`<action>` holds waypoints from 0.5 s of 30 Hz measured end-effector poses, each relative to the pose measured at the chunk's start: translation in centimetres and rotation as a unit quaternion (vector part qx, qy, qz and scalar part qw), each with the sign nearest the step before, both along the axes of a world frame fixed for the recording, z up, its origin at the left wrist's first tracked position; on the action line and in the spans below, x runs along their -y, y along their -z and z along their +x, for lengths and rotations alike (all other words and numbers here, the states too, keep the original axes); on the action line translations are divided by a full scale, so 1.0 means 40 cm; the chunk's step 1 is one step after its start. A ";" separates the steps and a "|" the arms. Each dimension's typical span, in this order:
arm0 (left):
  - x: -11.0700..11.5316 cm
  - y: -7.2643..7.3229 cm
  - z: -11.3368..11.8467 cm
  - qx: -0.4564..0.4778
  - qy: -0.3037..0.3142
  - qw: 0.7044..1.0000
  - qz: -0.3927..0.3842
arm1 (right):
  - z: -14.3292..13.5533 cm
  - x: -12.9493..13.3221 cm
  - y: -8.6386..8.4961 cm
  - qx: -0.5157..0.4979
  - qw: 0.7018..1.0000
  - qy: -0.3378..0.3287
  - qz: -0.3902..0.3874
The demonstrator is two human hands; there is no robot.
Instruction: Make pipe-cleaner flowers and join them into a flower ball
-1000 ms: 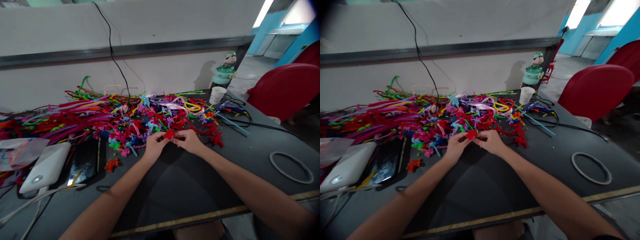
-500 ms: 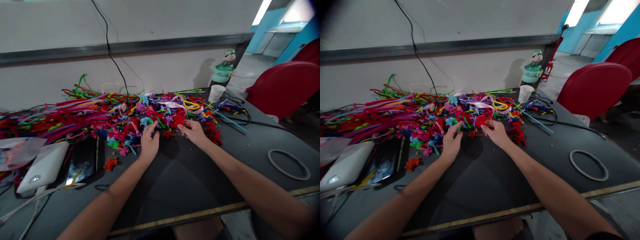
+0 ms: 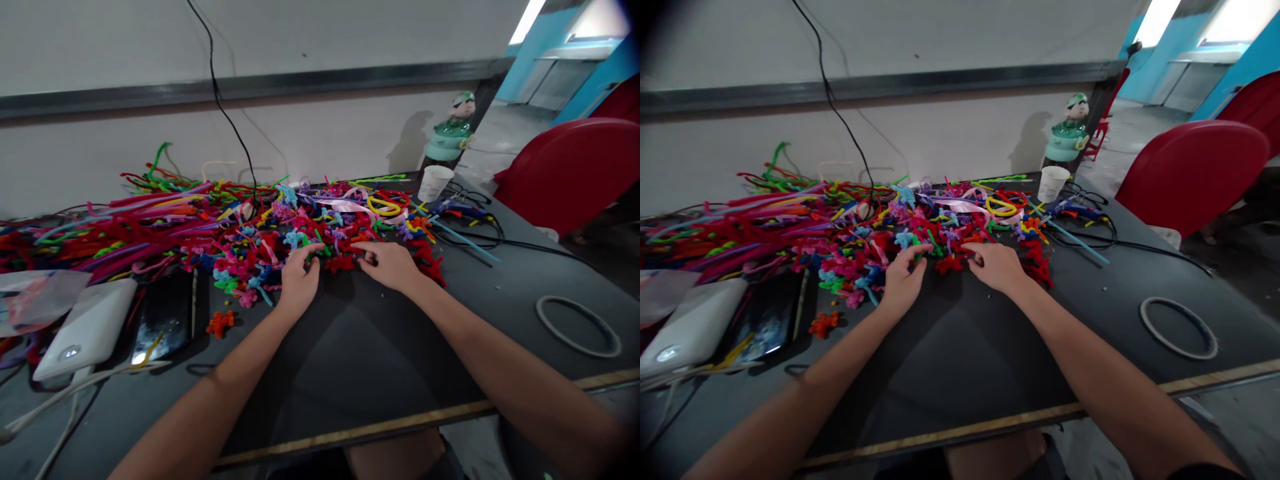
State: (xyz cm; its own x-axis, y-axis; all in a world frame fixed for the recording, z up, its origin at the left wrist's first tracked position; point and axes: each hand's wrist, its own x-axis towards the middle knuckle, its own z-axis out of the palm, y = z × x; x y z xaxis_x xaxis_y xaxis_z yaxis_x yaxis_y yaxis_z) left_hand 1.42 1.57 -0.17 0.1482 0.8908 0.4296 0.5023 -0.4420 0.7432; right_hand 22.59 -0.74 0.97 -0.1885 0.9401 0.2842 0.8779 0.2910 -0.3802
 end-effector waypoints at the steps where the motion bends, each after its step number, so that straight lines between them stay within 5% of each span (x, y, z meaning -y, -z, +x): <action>1: 0.000 -0.003 0.001 -0.032 0.018 0.999 0.009 | -0.002 0.001 -0.002 0.009 1.000 -0.020 0.001; 7: 0.004 0.003 0.008 -0.188 0.111 0.975 0.041 | -0.016 -0.001 0.008 0.027 0.998 -0.058 0.012; 12: -0.003 0.016 0.000 -0.111 0.084 0.990 -0.007 | -0.008 -0.014 0.010 -0.138 0.989 -0.005 0.057; 15: -0.005 0.017 -0.002 -0.049 0.077 0.996 -0.022 | -0.012 -0.013 0.004 -0.224 0.971 -0.044 0.074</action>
